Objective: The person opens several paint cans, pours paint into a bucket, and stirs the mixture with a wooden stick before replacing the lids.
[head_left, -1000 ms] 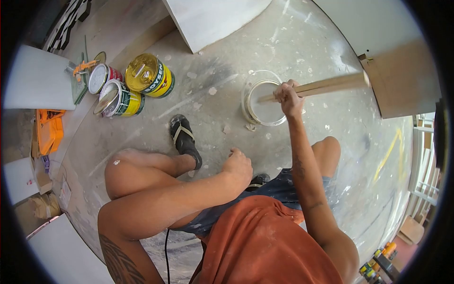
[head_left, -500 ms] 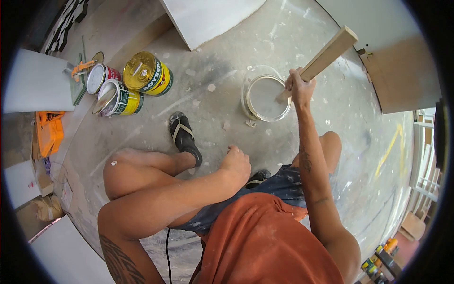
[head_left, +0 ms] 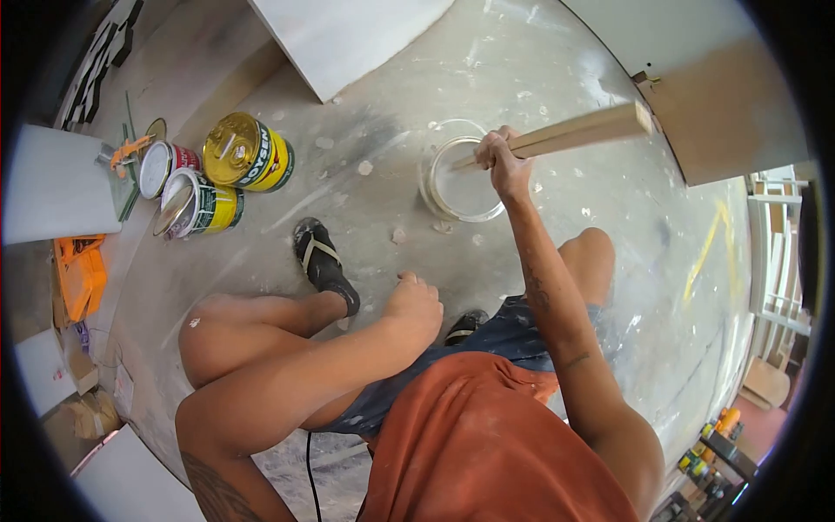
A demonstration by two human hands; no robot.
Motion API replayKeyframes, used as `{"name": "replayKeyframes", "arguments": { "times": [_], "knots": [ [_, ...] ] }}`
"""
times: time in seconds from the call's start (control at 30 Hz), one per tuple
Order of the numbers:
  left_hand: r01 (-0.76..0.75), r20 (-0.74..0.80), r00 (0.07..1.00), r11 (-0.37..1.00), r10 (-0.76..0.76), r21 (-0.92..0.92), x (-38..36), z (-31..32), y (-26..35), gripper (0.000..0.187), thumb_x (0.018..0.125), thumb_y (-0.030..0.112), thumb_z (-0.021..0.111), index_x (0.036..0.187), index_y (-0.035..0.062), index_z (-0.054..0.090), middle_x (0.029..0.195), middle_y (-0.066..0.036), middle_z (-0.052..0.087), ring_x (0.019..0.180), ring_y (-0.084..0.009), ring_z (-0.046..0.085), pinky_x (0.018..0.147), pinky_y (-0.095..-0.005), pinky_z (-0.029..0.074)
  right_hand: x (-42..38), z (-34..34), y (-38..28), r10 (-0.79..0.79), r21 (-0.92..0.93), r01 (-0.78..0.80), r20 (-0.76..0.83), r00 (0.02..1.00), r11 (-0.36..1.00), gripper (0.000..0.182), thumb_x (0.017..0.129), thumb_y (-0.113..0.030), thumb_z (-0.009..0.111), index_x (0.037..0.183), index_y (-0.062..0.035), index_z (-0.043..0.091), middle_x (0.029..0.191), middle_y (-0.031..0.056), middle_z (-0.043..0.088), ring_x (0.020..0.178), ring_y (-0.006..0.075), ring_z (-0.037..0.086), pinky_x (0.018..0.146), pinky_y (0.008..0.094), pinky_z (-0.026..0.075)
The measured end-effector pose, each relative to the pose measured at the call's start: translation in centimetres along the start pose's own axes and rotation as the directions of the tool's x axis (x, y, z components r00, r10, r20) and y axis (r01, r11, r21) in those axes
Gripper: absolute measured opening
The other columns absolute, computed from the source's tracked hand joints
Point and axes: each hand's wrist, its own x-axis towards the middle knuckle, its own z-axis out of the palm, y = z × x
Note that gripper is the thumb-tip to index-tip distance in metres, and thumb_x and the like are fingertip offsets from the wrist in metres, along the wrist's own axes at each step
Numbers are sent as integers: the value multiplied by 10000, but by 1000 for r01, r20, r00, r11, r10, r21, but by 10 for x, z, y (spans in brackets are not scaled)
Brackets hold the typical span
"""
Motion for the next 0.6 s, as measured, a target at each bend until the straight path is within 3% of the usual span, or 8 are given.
{"name": "replayKeyframes", "arguments": {
  "times": [0.1, 0.2, 0.27, 0.33, 0.4, 0.47, 0.5, 0.6],
  "knots": [
    [5, -26, 1000, 1000, -4, 27, -1, 3, 0, 266, 916, 184, 550, 1110, 70, 691, 1097, -120, 653, 1063, -283, 622, 950, -437, 427, 12, -10, -15, 202, -135, -204, -26, 979, 970, 280, 907, -58, 580, 644, -57, 486, 550, 41, 484, 484, 127, 470, 472, 288, 390],
    [-7, -34, 999, 1000, 8, 24, -3, 4, -1, 266, 917, 183, 547, 1109, 68, 691, 1077, -123, 654, 1063, -292, 625, 956, -447, 429, 13, 9, -28, 29, -411, -103, -181, 983, 906, 289, 899, -62, 560, 634, -75, 447, 537, 38, 451, 469, 135, 446, 465, 298, 380],
    [-15, -25, 1000, 1000, 15, 10, -3, 4, -1, 266, 918, 183, 545, 1109, 67, 690, 1068, -124, 656, 1063, -296, 626, 959, -453, 429, 6, 0, -4, -77, -324, 30, -134, 988, 945, 284, 888, -74, 574, 634, -73, 448, 536, 40, 450, 469, 134, 445, 461, 297, 377],
    [-13, -55, 998, 1000, 14, 25, -3, 7, 0, 263, 917, 188, 544, 1098, 69, 693, 1058, -121, 659, 1052, -290, 630, 950, -458, 435, 4, -12, 6, 12, 161, -16, 27, 1000, 987, 257, 883, -81, 609, 656, -54, 491, 550, 43, 484, 484, 123, 469, 457, 288, 382],
    [-7, -61, 998, 999, 9, 31, -3, 9, 0, 259, 915, 191, 545, 1089, 71, 695, 1057, -119, 659, 1045, -287, 631, 943, -458, 439, 10, -19, -6, 147, 166, -164, 113, 983, 972, 299, 889, -115, 625, 620, -64, 504, 542, 31, 507, 475, 116, 484, 458, 281, 381],
    [-7, -66, 998, 999, 9, 39, -2, 9, 3, 254, 914, 194, 546, 1080, 74, 697, 1055, -117, 658, 1038, -284, 632, 936, -458, 442, 13, -8, -27, 130, -311, -157, -105, 986, 937, 318, 890, -93, 609, 610, -77, 461, 529, 42, 476, 471, 129, 471, 461, 293, 377],
    [-14, -71, 997, 999, 17, 39, -2, 8, 3, 249, 914, 193, 545, 1072, 76, 698, 1050, -116, 658, 1033, -283, 633, 931, -456, 444, 12, -1, -29, 51, -349, -107, -167, 985, 931, 315, 888, -86, 606, 610, -76, 457, 522, 43, 460, 465, 132, 465, 461, 294, 376],
    [-22, -76, 997, 999, 24, 34, -1, 6, 2, 241, 914, 191, 544, 1061, 80, 699, 1044, -115, 658, 1030, -281, 633, 926, -451, 447, 5, -9, -2, -90, 6, 91, -90, 992, 996, 297, 887, -103, 621, 620, -62, 496, 521, 36, 471, 457, 124, 470, 457, 285, 384]
  ]
}}
